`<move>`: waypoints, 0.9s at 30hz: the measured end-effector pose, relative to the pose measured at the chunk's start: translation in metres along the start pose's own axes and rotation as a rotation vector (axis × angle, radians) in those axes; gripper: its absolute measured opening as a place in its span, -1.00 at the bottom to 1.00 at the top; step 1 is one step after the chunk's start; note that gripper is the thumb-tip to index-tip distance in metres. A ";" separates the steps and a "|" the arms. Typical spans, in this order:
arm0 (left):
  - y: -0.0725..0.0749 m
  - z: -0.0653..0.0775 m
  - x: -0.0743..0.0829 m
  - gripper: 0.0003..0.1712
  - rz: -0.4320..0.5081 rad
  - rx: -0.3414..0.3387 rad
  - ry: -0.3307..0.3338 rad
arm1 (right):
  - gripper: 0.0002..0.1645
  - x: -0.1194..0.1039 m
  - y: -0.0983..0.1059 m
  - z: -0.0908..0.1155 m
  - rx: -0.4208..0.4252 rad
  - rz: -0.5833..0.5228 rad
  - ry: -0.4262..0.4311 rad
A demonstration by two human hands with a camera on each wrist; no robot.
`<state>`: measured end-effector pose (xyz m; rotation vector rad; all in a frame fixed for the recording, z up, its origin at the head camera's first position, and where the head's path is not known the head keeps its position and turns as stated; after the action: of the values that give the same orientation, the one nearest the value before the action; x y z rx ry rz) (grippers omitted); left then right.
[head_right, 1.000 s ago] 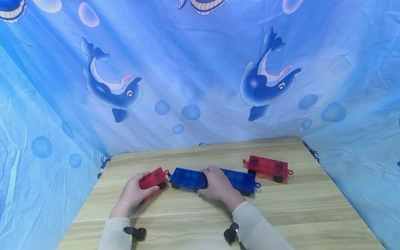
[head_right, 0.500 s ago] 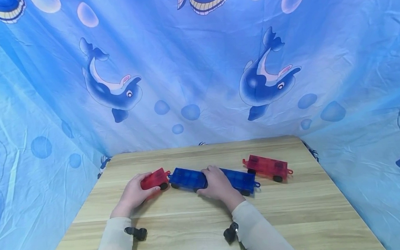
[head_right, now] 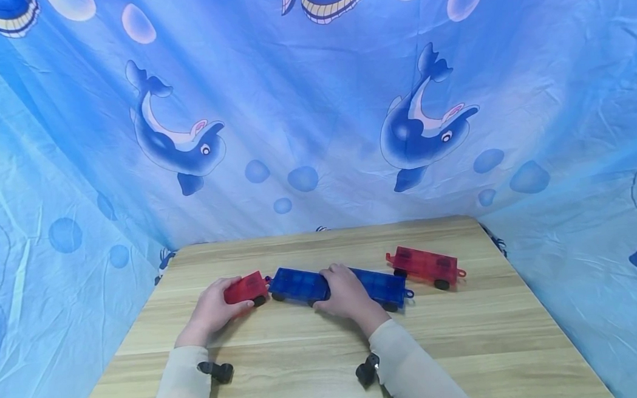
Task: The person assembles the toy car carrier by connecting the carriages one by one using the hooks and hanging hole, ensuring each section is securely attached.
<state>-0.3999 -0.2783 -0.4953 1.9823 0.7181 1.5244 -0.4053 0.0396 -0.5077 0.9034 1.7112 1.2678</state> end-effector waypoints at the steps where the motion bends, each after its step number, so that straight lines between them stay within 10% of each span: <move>1: 0.000 0.000 0.000 -0.08 0.000 0.001 -0.001 | 0.06 0.000 0.000 0.000 0.001 0.000 0.001; 27: 0.004 0.006 -0.009 -0.04 -0.014 -0.056 0.034 | 0.16 -0.001 0.003 0.004 -0.030 -0.030 0.022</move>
<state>-0.3959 -0.2879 -0.4995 1.9109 0.6935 1.5567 -0.4009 0.0409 -0.5056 0.8460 1.7120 1.2850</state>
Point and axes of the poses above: each hand's wrist, its own z-axis away from the middle knuckle, its own y-axis out of the back of the hand, x = y × z, the point moved 9 cm from there along -z, towards the middle knuckle, and after that the axes turned 14 degrees about z, right-handed, at the moved point
